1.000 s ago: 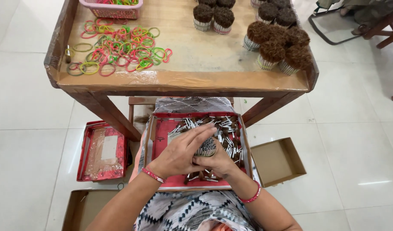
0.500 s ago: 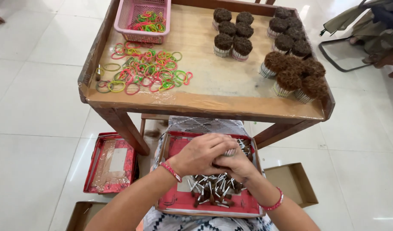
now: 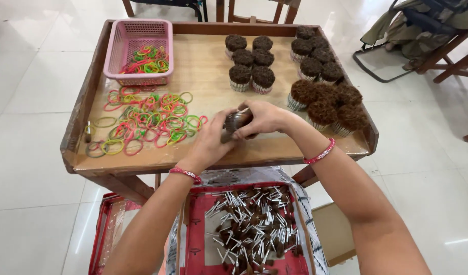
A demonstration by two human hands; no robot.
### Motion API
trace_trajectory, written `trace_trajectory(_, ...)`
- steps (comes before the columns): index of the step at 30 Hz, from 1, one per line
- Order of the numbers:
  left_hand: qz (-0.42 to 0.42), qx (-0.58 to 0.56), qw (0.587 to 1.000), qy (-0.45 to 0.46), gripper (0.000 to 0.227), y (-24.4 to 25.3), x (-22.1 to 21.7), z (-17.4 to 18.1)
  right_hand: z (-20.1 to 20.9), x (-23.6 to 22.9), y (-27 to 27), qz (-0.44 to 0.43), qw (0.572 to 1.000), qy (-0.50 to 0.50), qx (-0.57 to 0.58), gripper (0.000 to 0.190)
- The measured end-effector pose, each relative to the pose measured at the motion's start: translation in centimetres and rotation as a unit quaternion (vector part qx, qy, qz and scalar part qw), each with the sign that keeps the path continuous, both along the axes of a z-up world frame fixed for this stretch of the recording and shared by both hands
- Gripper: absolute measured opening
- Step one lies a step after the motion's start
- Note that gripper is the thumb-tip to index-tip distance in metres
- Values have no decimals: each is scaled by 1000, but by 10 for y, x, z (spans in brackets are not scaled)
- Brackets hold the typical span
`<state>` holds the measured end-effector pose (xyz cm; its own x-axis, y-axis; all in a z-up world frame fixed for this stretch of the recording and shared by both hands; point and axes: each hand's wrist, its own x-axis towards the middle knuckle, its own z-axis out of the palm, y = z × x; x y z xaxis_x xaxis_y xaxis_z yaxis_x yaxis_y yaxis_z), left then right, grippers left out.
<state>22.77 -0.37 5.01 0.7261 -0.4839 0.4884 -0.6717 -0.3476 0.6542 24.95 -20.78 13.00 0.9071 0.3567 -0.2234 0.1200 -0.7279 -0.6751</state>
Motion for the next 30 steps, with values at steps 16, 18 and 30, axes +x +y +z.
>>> trace_trajectory(16,86,97,991,-30,59,27,27,-4,-82,18,-34,77,974,-153,150,62)
trace_trajectory(18,81,101,991,-35,61,25,26,-1,-66,8,-29,70,975,-197,76,61)
trace_trajectory(30,110,148,981,-55,61,15,26,-7,-79,1,-35,89,967,-235,36,62)
